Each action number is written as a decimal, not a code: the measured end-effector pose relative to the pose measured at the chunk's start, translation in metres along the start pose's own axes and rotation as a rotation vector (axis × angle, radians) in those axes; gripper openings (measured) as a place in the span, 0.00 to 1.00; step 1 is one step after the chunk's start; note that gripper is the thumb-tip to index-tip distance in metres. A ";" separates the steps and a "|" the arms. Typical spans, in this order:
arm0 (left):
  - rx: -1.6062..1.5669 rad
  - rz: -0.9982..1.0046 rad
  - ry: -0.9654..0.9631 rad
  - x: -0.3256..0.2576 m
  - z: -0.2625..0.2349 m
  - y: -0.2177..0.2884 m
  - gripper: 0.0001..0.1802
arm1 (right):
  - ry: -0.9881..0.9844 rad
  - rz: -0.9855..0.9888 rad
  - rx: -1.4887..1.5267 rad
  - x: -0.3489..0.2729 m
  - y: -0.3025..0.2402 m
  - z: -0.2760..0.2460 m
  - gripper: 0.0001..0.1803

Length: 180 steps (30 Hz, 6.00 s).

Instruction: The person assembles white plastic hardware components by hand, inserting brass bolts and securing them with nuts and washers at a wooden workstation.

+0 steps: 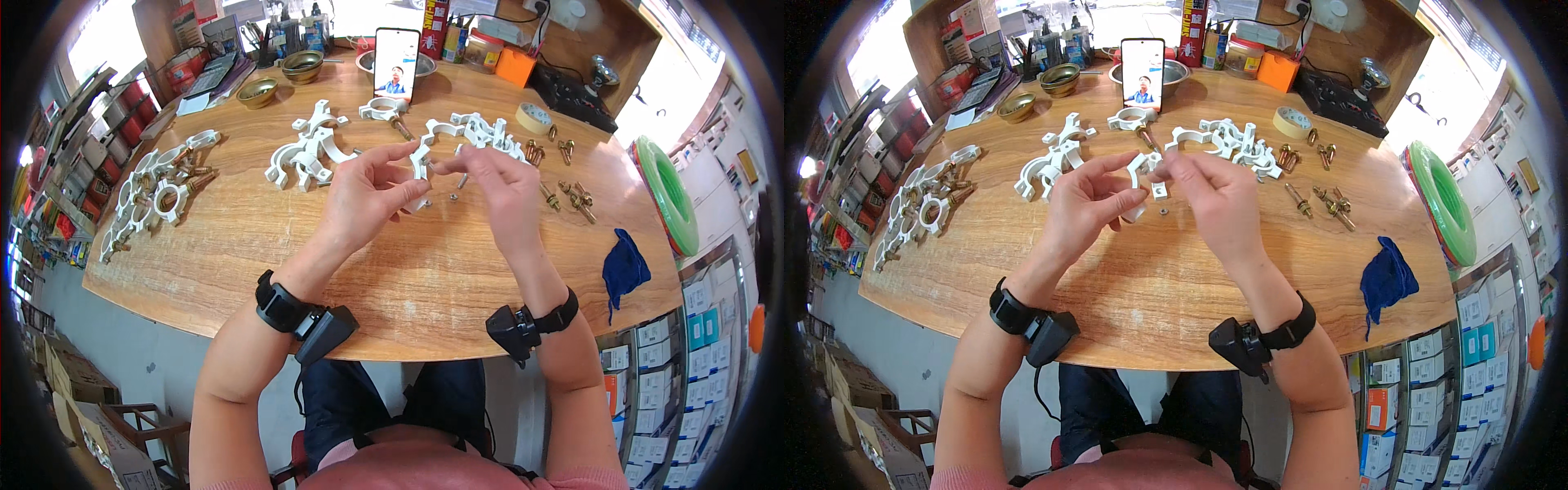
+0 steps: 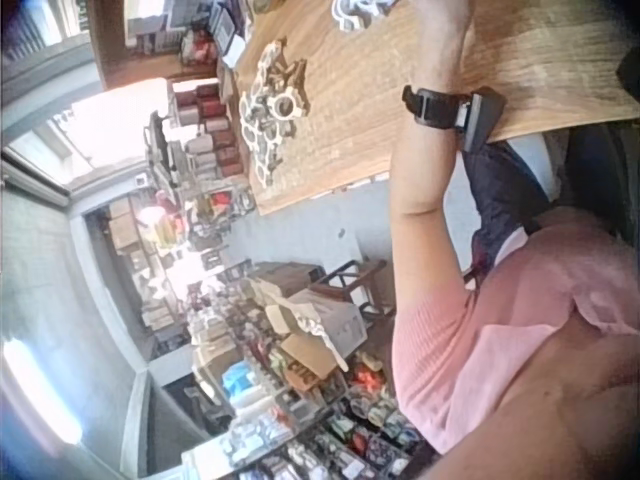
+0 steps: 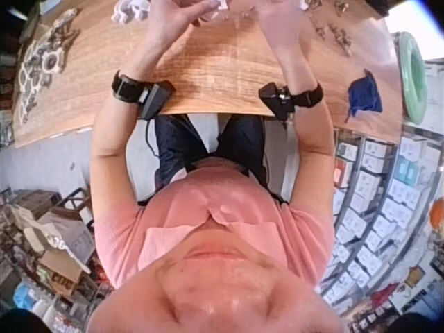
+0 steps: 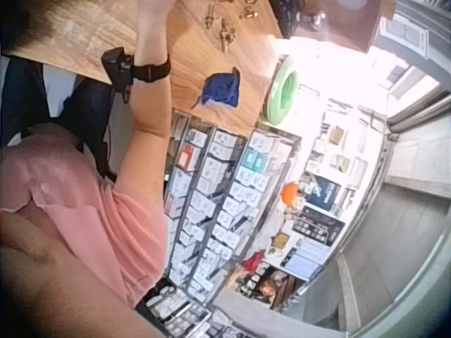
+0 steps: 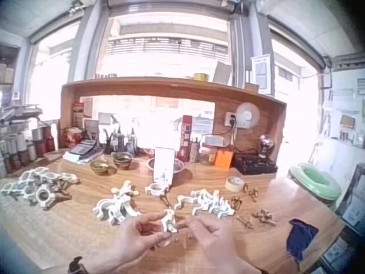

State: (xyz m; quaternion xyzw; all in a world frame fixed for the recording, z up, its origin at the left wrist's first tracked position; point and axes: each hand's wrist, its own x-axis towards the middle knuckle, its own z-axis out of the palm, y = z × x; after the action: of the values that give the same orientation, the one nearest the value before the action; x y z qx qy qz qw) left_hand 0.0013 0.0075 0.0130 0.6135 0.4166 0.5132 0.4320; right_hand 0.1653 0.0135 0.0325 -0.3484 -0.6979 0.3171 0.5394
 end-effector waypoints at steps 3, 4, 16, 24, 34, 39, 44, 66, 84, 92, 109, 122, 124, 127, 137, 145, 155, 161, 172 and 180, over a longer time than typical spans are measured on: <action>-0.007 -0.011 0.009 -0.001 0.003 0.000 0.24 | 0.059 0.020 0.089 -0.001 0.001 -0.002 0.12; -0.013 -0.013 0.007 -0.001 0.003 -0.001 0.24 | 0.038 0.026 0.051 -0.001 0.005 0.002 0.12; -0.009 -0.059 0.003 0.001 0.001 -0.006 0.24 | -0.003 0.080 0.089 0.000 0.004 -0.001 0.14; -0.020 -0.088 -0.011 0.003 0.000 -0.011 0.24 | -0.039 0.069 0.068 0.003 0.010 -0.001 0.16; 0.045 -0.088 -0.006 0.003 0.001 -0.006 0.24 | 0.012 0.084 0.137 0.003 0.014 -0.001 0.16; 0.033 -0.077 -0.020 0.002 0.002 -0.007 0.24 | -0.050 0.299 0.150 0.004 0.026 0.005 0.16; 0.049 -0.101 0.017 0.003 -0.001 -0.007 0.24 | 0.005 0.235 0.221 0.002 0.017 -0.001 0.18; 0.027 -0.076 -0.045 0.002 0.004 -0.010 0.24 | -0.200 0.514 0.135 0.001 0.036 0.004 0.18; 0.020 -0.071 -0.034 0.003 0.004 -0.014 0.24 | -0.211 0.602 0.331 -0.003 0.042 0.011 0.19; 0.031 -0.082 -0.014 0.006 0.004 -0.014 0.23 | -0.135 0.587 0.403 -0.002 0.040 0.010 0.17; -0.004 -0.126 -0.023 0.001 0.000 -0.017 0.24 | 0.018 0.416 0.340 -0.011 0.041 0.027 0.17; -0.026 -0.111 -0.008 0.006 0.005 -0.017 0.24 | -0.037 0.643 0.565 -0.007 0.048 0.018 0.13; -0.020 -0.085 -0.022 0.005 0.004 -0.015 0.24 | -0.084 0.606 0.531 -0.007 0.045 0.020 0.12; 0.031 -0.122 -0.063 0.005 0.001 -0.018 0.23 | -0.116 0.549 0.455 -0.007 0.043 0.020 0.10; 0.018 -0.103 -0.034 0.003 0.002 -0.016 0.23 | -0.071 0.598 0.591 -0.007 0.048 0.018 0.16; -0.003 -0.103 -0.027 0.004 0.003 -0.018 0.24 | 0.011 0.404 0.307 -0.006 0.042 0.019 0.10; -0.024 -0.134 -0.037 0.004 0.002 -0.018 0.23 | 0.014 0.414 0.424 -0.003 0.046 0.016 0.10; -0.257 -0.193 0.018 0.005 -0.004 -0.020 0.22 | -0.111 0.163 -0.485 0.015 0.033 -0.022 0.08; -0.270 -0.148 0.001 0.005 -0.002 -0.012 0.14 | -0.336 0.173 -0.913 0.015 0.071 -0.047 0.06; -0.327 -0.197 -0.083 0.002 -0.005 -0.010 0.14 | -0.235 0.376 -0.137 0.010 0.021 -0.009 0.11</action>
State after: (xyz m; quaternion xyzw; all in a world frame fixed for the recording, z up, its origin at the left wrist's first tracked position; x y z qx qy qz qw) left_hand -0.0045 0.0122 0.0046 0.5123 0.3676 0.5033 0.5908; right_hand 0.1758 0.0338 0.0228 -0.4686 -0.6988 0.4023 0.3609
